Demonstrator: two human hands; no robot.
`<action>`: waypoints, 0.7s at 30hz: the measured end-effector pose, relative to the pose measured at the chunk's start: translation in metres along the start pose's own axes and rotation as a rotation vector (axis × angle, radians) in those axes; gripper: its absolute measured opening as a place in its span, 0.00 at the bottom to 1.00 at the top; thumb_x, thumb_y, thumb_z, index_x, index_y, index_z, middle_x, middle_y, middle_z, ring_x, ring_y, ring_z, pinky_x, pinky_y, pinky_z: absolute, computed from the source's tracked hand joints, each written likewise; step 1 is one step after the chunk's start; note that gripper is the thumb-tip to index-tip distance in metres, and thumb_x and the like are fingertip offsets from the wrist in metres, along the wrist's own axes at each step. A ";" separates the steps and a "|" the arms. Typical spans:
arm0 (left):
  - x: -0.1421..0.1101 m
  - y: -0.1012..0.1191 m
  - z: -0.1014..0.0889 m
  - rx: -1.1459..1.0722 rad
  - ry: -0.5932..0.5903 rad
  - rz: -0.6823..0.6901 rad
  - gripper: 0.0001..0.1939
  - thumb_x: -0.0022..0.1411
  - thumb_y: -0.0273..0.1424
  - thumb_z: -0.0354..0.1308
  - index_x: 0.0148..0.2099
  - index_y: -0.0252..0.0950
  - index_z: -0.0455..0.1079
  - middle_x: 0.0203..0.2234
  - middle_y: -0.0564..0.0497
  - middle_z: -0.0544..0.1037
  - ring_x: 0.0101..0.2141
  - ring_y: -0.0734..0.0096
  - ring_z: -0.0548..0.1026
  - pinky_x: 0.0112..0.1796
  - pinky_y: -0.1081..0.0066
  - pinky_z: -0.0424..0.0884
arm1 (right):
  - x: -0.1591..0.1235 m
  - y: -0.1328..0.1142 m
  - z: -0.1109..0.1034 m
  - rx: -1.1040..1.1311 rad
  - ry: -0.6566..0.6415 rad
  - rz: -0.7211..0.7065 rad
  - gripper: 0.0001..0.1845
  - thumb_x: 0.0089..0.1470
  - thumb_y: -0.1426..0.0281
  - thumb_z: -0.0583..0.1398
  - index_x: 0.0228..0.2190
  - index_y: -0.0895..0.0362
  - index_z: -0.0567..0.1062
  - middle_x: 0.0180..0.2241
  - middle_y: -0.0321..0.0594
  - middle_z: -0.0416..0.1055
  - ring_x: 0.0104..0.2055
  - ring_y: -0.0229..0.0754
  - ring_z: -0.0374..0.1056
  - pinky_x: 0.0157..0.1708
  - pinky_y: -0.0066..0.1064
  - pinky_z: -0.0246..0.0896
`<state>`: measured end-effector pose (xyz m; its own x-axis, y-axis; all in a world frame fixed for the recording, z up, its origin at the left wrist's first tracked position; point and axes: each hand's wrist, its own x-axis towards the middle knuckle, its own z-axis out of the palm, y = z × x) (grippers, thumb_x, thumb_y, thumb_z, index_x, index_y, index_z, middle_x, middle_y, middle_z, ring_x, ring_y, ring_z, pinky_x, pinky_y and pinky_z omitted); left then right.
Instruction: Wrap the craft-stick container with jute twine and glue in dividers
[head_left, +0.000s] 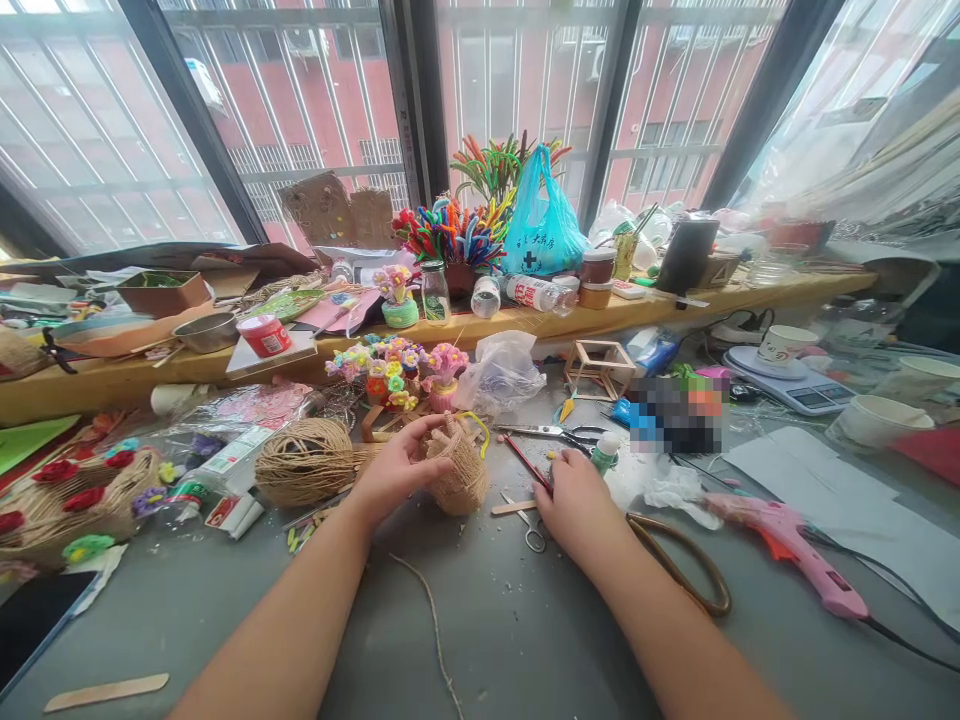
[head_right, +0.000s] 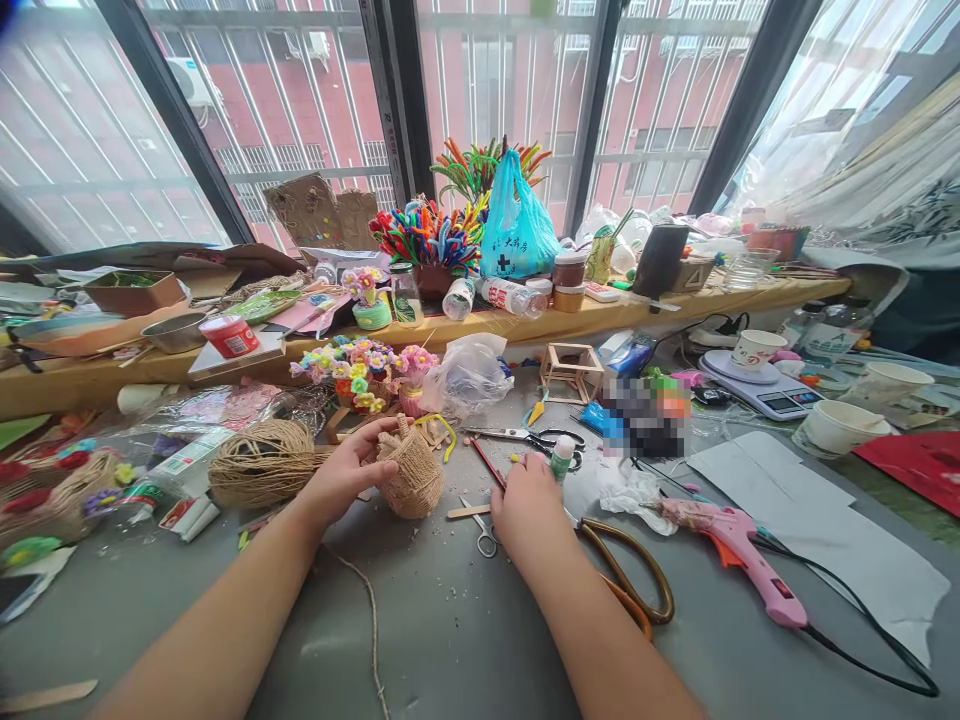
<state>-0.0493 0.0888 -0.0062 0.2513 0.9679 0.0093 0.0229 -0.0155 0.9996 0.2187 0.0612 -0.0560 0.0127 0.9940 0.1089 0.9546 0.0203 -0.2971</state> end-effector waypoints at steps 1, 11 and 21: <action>0.000 -0.001 0.000 0.001 0.001 0.006 0.40 0.48 0.39 0.77 0.62 0.41 0.71 0.61 0.42 0.76 0.60 0.44 0.73 0.58 0.55 0.70 | 0.000 0.001 0.000 0.010 0.002 -0.004 0.20 0.60 0.67 0.62 0.48 0.68 0.80 0.54 0.64 0.73 0.57 0.61 0.68 0.58 0.44 0.61; 0.000 -0.003 -0.004 0.026 -0.006 0.038 0.39 0.48 0.41 0.77 0.62 0.43 0.73 0.61 0.42 0.76 0.58 0.44 0.74 0.57 0.54 0.70 | 0.004 0.004 -0.001 0.066 0.031 -0.063 0.14 0.62 0.70 0.58 0.43 0.65 0.80 0.48 0.60 0.75 0.53 0.57 0.71 0.55 0.40 0.63; -0.002 0.007 -0.001 0.164 -0.038 0.055 0.39 0.50 0.42 0.76 0.63 0.42 0.70 0.57 0.42 0.78 0.55 0.48 0.76 0.56 0.55 0.71 | 0.008 0.011 0.010 0.045 0.063 -0.100 0.12 0.60 0.71 0.60 0.42 0.62 0.81 0.47 0.57 0.77 0.52 0.58 0.70 0.56 0.43 0.60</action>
<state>-0.0503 0.0869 0.0012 0.2928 0.9543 0.0594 0.1654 -0.1117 0.9799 0.2269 0.0709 -0.0677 -0.0615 0.9781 0.1986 0.9378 0.1247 -0.3239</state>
